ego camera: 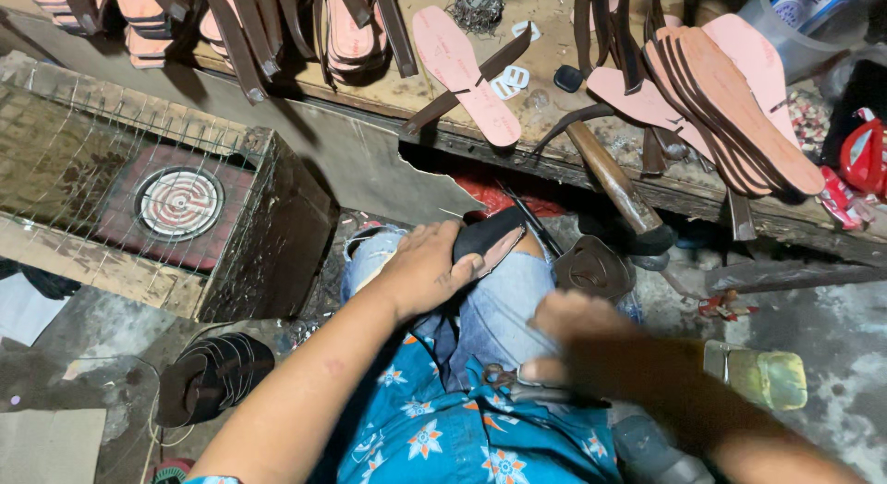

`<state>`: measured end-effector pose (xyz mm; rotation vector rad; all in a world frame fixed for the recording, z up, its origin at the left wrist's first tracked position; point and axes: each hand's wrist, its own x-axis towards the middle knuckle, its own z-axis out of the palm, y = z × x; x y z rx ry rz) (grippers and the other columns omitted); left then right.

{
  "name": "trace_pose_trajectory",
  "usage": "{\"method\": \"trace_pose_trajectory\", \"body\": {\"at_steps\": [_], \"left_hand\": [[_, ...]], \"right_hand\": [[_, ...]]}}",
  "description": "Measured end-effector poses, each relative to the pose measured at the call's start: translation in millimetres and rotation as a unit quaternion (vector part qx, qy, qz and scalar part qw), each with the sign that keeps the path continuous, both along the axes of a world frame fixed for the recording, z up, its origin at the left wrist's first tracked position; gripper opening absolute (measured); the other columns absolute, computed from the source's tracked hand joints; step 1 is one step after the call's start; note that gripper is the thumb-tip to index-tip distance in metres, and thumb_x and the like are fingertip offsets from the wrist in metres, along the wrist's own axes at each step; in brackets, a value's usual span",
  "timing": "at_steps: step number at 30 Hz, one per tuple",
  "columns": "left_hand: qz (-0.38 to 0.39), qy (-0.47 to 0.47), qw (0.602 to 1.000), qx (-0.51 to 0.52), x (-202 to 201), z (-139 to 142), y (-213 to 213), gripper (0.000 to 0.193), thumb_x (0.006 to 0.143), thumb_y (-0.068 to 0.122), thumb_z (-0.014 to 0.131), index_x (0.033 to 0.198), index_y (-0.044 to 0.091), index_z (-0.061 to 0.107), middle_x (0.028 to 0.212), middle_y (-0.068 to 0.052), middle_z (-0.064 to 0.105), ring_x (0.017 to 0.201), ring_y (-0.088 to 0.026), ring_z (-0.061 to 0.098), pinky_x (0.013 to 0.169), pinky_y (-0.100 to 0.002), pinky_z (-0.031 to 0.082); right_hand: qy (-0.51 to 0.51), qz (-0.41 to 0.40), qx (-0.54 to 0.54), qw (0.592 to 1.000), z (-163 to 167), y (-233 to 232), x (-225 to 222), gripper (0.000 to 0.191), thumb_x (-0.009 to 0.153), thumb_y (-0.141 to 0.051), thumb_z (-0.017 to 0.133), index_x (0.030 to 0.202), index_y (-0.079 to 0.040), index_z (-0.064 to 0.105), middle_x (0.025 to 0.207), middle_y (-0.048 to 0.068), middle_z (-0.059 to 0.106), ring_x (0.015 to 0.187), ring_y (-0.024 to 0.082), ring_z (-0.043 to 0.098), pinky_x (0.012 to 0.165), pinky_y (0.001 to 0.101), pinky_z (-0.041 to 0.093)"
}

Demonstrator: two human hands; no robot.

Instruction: The person sits on the floor of a shoe workshop and attaches a sole to a shoe upper. They hold the shoe on their lap, press and fit the sole to the upper, use pincers to grip and tuck the edge, and tap the sole with a hammer to secure it, then hold up the finished shoe.

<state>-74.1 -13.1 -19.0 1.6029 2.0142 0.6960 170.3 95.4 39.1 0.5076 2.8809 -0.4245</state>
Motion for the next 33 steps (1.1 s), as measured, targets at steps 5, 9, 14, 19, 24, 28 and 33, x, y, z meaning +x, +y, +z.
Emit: {"method": "trace_pose_trajectory", "body": {"at_steps": [5,9,14,19,24,28,33], "left_hand": [[0.004,0.024,0.999,-0.043,-2,11,3,0.086,0.065,0.032,0.083,0.135,0.002,0.044,0.124,-0.026,0.057,0.121,-0.044,0.053,0.102,-0.048,0.044],[-0.010,-0.016,0.998,-0.065,-9,23,7,0.081,0.065,0.028,0.086,0.133,0.004,0.049,0.125,-0.024,0.060,0.120,-0.042,0.057,0.101,-0.045,0.047],[-0.031,-0.214,0.971,-0.106,-20,25,8,0.084,0.065,0.027,0.086,0.139,0.008,0.053,0.121,-0.016,0.072,0.112,-0.029,0.070,0.096,-0.036,0.053],[-0.046,-0.278,0.947,-0.155,-21,11,17,0.081,0.068,0.020,0.085,0.141,0.006,0.053,0.123,-0.012,0.074,0.110,-0.023,0.070,0.096,-0.032,0.053],[-0.065,-0.358,0.921,-0.140,-22,-4,21,0.078,0.069,0.016,0.083,0.141,0.004,0.055,0.123,-0.010,0.074,0.110,-0.020,0.069,0.096,-0.031,0.052],[-0.060,-0.357,0.924,-0.123,-21,-7,22,0.078,0.070,0.015,0.083,0.142,0.005,0.055,0.124,-0.009,0.074,0.111,-0.020,0.068,0.098,-0.030,0.051],[-0.055,-0.296,0.946,-0.124,-20,-1,20,0.083,0.069,0.018,0.085,0.144,0.008,0.052,0.122,-0.008,0.073,0.108,-0.019,0.067,0.096,-0.030,0.051]], "right_hand": [[0.178,-0.142,0.251,0.941,-10,92,-12,0.063,0.079,-0.034,0.083,0.127,0.001,0.062,0.122,0.020,0.058,0.110,0.040,0.056,0.090,0.0504,0.047],[0.183,-0.210,0.165,0.946,-28,129,-26,0.069,0.075,-0.027,0.084,0.130,0.005,0.058,0.115,0.027,0.055,0.103,0.048,0.057,0.086,0.0530,0.048],[0.284,-0.209,0.065,0.933,-44,113,-9,0.046,0.093,-0.020,0.072,0.131,0.002,0.058,0.119,0.024,0.059,0.109,0.040,0.061,0.093,0.0472,0.050],[0.307,-0.303,-0.398,0.810,-58,55,16,0.037,0.092,-0.016,0.058,0.126,-0.001,0.057,0.093,0.008,0.064,0.075,0.016,0.061,0.072,0.0320,0.052],[0.318,-0.365,-0.372,0.792,-61,12,36,0.027,0.094,-0.017,0.060,0.114,0.002,0.062,0.081,0.007,0.065,0.073,0.017,0.063,0.068,0.0327,0.053],[0.281,-0.065,0.194,0.938,-66,12,35,0.011,0.093,-0.018,0.062,0.103,-0.014,0.058,0.083,0.008,0.067,0.077,0.023,0.063,0.073,0.0390,0.049],[0.092,-0.343,-0.237,0.905,-57,9,35,0.037,0.085,-0.038,0.070,0.109,-0.009,0.067,0.089,0.015,0.075,0.085,0.031,0.074,0.075,0.0436,0.055]]}}
